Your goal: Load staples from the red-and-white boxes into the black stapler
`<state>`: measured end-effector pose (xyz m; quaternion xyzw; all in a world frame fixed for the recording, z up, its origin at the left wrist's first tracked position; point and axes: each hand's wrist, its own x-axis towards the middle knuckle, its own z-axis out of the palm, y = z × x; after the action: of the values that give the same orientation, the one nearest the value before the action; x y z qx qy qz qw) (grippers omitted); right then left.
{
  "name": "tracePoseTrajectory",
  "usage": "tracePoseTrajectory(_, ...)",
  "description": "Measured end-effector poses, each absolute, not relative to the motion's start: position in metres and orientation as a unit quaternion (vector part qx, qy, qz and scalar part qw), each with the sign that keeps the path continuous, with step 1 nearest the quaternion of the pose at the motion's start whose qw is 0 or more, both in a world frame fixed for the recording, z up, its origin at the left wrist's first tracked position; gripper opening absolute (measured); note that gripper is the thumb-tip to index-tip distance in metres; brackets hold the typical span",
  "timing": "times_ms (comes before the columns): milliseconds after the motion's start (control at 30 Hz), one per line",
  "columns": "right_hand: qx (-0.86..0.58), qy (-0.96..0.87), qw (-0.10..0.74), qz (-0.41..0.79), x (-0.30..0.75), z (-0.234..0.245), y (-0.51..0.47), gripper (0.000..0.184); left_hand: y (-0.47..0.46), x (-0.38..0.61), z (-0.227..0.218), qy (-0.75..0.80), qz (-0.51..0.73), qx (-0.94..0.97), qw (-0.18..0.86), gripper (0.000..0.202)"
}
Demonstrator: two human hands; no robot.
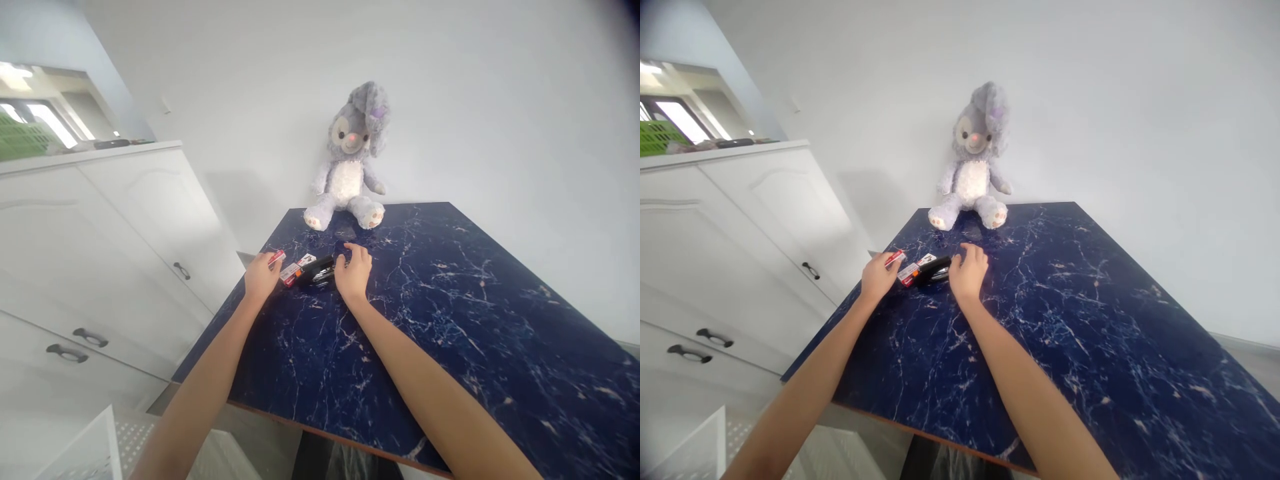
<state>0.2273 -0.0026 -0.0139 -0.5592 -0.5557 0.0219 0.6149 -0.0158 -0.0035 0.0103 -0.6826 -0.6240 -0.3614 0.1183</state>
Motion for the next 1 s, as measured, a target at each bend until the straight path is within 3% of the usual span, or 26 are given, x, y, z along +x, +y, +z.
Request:
tracePoseTrajectory(167, -0.625, -0.521, 0.569, 0.121, 0.235, -0.028, 0.012, 0.032, -0.002, -0.014, 0.006, -0.628, -0.287, -0.722, 0.052, 0.049)
tracePoseTrajectory(333, -0.635, -0.526, 0.538, 0.177, 0.241, -0.025, 0.011, 0.032, -0.007, -0.008, 0.015, -0.569, -0.27, -0.776, 0.031, 0.032)
tracePoseTrajectory(500, -0.656, -0.537, 0.472, 0.242, 0.249, -0.016, 0.005, 0.036, -0.015, -0.007, 0.028, -0.536, -0.239, -0.808, -0.045, 0.034)
tracePoseTrajectory(633, -0.661, -0.535, 0.477, 0.221, 0.248, -0.015, 0.005, 0.038, -0.017, -0.007, 0.031, -0.514, -0.25, -0.817, -0.081, 0.039)
tracePoseTrajectory(800, -0.667, -0.529, 0.492, 0.182, 0.247, -0.016, 0.004, 0.038, -0.007, -0.019, 0.025, -0.578, -0.343, -0.74, -0.009, 0.037)
tracePoseTrajectory(900, -0.667, -0.527, 0.49, 0.191, 0.247, -0.015, 0.002, 0.039, 0.001, -0.031, 0.016, -0.641, -0.3, -0.704, 0.053, 0.032)
tracePoseTrajectory(1000, -0.673, -0.524, 0.484, 0.195, 0.247, -0.013, 0.0, 0.039, 0.007, -0.038, 0.008, -0.673, -0.25, -0.695, 0.038, 0.027)
